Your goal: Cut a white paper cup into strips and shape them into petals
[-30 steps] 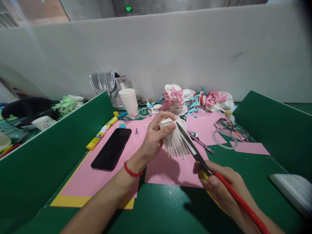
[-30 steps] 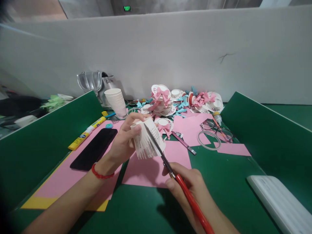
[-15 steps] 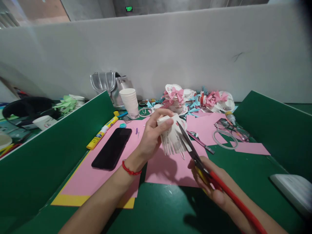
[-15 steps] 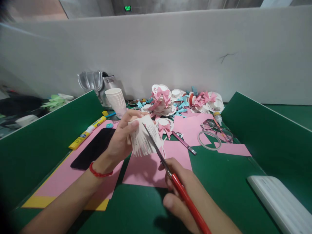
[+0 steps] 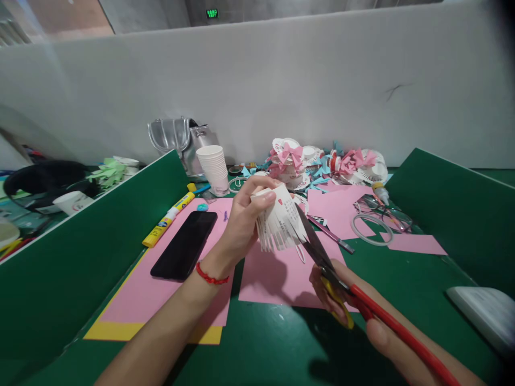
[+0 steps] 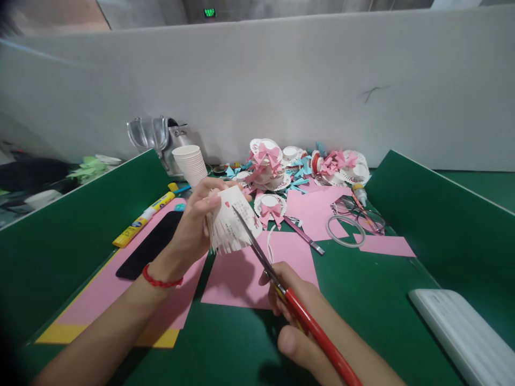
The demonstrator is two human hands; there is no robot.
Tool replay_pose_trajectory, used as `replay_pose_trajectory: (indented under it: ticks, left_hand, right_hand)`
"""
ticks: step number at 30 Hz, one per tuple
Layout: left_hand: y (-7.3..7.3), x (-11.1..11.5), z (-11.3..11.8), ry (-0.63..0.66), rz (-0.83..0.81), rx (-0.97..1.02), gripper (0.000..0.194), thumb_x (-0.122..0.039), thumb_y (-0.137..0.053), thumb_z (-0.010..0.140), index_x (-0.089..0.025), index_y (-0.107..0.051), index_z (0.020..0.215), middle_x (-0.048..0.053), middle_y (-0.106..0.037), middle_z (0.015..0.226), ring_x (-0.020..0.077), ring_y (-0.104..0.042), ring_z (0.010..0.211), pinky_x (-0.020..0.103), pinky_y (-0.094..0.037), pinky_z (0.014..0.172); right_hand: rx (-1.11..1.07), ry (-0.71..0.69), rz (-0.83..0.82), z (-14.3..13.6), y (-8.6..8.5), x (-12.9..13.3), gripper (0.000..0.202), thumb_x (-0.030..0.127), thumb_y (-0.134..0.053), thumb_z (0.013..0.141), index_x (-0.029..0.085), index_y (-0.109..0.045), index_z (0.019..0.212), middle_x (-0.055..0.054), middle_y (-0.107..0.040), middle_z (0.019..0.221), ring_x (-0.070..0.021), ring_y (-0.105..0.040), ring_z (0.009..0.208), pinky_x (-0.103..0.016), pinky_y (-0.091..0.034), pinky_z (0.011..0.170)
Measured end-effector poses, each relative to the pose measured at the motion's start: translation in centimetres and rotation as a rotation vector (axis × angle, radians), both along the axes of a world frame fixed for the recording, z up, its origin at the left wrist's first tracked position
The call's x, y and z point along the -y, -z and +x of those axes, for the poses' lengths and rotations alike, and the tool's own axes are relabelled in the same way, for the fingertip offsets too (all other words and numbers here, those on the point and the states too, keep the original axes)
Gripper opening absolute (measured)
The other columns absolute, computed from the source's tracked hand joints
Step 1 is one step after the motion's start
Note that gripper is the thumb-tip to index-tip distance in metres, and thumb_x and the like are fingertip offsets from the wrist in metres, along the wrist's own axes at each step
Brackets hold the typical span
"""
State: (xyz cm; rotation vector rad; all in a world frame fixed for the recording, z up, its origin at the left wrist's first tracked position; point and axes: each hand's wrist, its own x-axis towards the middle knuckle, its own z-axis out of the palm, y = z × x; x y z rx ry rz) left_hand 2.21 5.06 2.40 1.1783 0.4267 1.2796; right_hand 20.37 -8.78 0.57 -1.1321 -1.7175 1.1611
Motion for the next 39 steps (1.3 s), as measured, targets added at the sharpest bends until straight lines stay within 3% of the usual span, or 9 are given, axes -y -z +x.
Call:
replay_pose_trajectory:
  ticks: [7, 16, 25, 31, 39]
  left_hand:
    - [0.4, 0.0, -0.1, 0.036, 0.030, -0.054, 0.016, -0.028, -0.074, 0.067, -0.021, -0.063, 0.076, -0.001, -0.061, 0.093, 0.0115, -0.057, 0.075, 0.023, -0.044, 0.065]
    - [0.5, 0.0, -0.1, 0.072, 0.002, -0.054, 0.017, -0.029, -0.076, 0.066, -0.022, -0.064, 0.076, -0.001, -0.061, 0.094, 0.0133, -0.057, 0.080, 0.024, -0.045, 0.067]
    - [0.6, 0.2, 0.1, 0.102, 0.006, -0.033, 0.019, -0.030, -0.075, 0.067, -0.022, -0.062, 0.078, -0.001, -0.060, 0.094, 0.0127, -0.058, 0.077, 0.024, -0.045, 0.065]
    - [0.3, 0.3, 0.1, 0.096, 0.007, -0.054, 0.019, -0.031, -0.074, 0.067, -0.021, -0.061, 0.077, -0.001, -0.060, 0.093, 0.0125, -0.057, 0.075, 0.024, -0.045, 0.064]
    - [0.0, 0.5, 0.1, 0.078, 0.006, -0.090, 0.021, -0.032, -0.073, 0.068, -0.021, -0.059, 0.078, 0.000, -0.059, 0.097, 0.0135, -0.057, 0.076, 0.025, -0.045, 0.066]
  right_hand:
    - [-0.029, 0.104, 0.000, -0.8, -0.2, 0.0, 0.059, 0.074, -0.039, 0.086, 0.025, -0.065, 0.106, -0.004, -0.061, 0.065, -0.0239, -0.059, 0.058, -0.032, -0.050, 0.053]
    - [0.031, 0.199, 0.053, -0.9, 0.8, -0.1, 0.059, 0.076, -0.041, 0.084, 0.026, -0.069, 0.098, 0.001, -0.049, 0.052, -0.0186, -0.048, 0.044, -0.028, -0.042, 0.044]
    - [0.017, 0.092, 0.016, -0.2, 1.6, -0.4, 0.053, 0.073, -0.041, 0.086, 0.024, -0.060, 0.090, 0.005, -0.034, 0.053, -0.0131, -0.028, 0.045, -0.026, -0.022, 0.043]
    - [-0.064, 0.094, -0.065, -0.6, 2.0, -0.4, 0.051, 0.071, -0.042, 0.087, 0.023, -0.060, 0.087, 0.007, -0.025, 0.054, -0.0118, -0.020, 0.046, -0.026, -0.016, 0.044]
    - [-0.058, 0.093, -0.041, -0.6, 2.8, -0.1, 0.049, 0.065, -0.034, 0.093, 0.023, -0.060, 0.089, 0.008, -0.023, 0.052, -0.0131, -0.020, 0.046, -0.027, -0.014, 0.044]
